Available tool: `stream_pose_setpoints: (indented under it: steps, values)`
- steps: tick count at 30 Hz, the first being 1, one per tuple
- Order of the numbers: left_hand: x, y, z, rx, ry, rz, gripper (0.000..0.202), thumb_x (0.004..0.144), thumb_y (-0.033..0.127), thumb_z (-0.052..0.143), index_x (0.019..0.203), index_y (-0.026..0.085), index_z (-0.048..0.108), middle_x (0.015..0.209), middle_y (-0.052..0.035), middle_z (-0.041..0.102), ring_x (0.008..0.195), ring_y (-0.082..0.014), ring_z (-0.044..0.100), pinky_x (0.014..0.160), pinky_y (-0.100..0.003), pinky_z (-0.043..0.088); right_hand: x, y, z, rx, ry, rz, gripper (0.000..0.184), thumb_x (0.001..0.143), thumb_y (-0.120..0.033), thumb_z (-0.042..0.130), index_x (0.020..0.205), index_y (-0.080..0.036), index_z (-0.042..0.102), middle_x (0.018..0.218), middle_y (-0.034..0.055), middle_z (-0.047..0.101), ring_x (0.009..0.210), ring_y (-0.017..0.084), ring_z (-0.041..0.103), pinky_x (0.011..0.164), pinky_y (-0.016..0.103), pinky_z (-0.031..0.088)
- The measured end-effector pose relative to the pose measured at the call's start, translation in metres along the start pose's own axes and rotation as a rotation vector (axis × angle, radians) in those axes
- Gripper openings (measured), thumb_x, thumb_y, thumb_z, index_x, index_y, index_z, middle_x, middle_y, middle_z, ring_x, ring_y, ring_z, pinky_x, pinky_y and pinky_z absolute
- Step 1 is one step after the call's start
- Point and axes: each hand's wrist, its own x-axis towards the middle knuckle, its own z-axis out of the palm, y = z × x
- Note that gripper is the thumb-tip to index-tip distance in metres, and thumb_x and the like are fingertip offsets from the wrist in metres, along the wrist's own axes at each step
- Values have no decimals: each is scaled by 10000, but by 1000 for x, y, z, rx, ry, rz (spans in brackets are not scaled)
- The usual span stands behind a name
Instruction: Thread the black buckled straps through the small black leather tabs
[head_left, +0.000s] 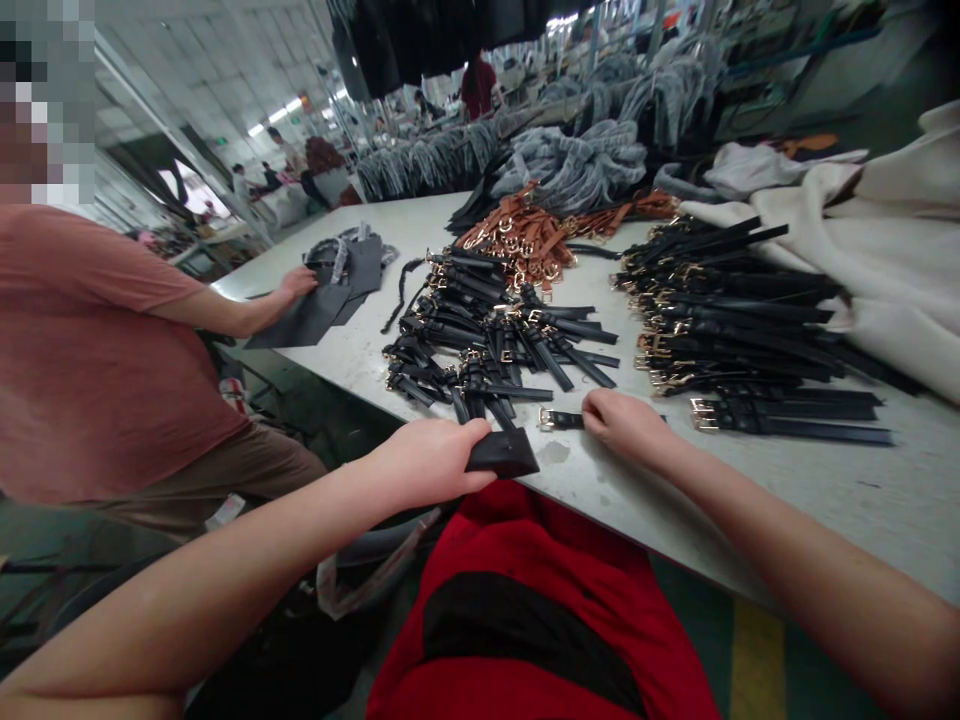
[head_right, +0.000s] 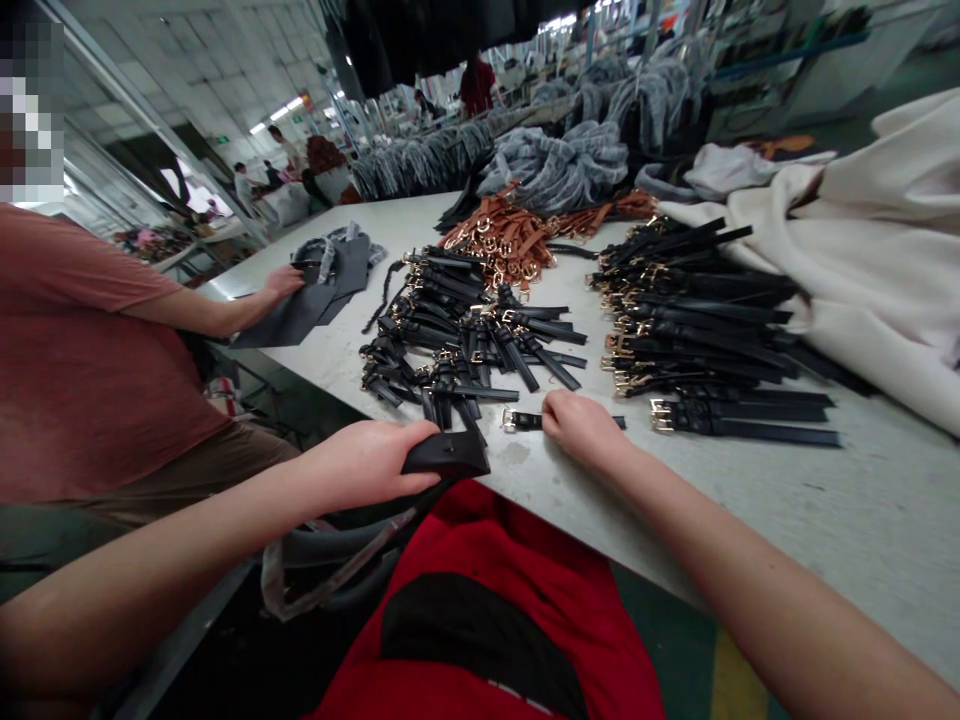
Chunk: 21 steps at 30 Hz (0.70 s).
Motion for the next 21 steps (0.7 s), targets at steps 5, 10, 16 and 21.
stream_pose_setpoints:
  steps: [5, 10, 16, 21]
  values:
    - [2, 4, -2, 14, -6, 0, 380, 750, 503, 435, 1012, 238, 508, 814, -44, 659, 716, -222, 621, 585, -281, 446, 3, 1, -2, 26, -34, -66, 219, 833, -243, 374, 861, -184, 583, 894, 65, 611, 806, 174, 553, 632, 255, 346]
    - [1, 7, -5, 13, -10, 7, 391, 754, 509, 431, 1028, 238, 499, 820, -46, 661, 717, -216, 621, 584, -276, 447, 1, 4, -4, 75, 35, -16, 274, 864, -299, 323, 825, -184, 568, 833, 65, 612, 738, 168, 551, 591, 259, 336]
    - [21, 12, -20, 64, -26, 5, 422, 744, 520, 427, 1049, 235, 489, 860, -55, 660, 735, -225, 622, 592, -289, 452, -9, 32, 4, 295, 290, 105, 161, 800, -299, 418, 781, -197, 542, 823, 49, 593, 729, 168, 541, 599, 263, 371]
    - [75, 33, -34, 125, -59, 47, 433, 726, 522, 429, 1020, 216, 515, 904, -72, 658, 776, -231, 618, 628, -306, 458, -10, 36, 21, 346, 276, 83, 195, 794, -224, 423, 928, -187, 559, 917, 55, 611, 805, 177, 553, 675, 280, 392]
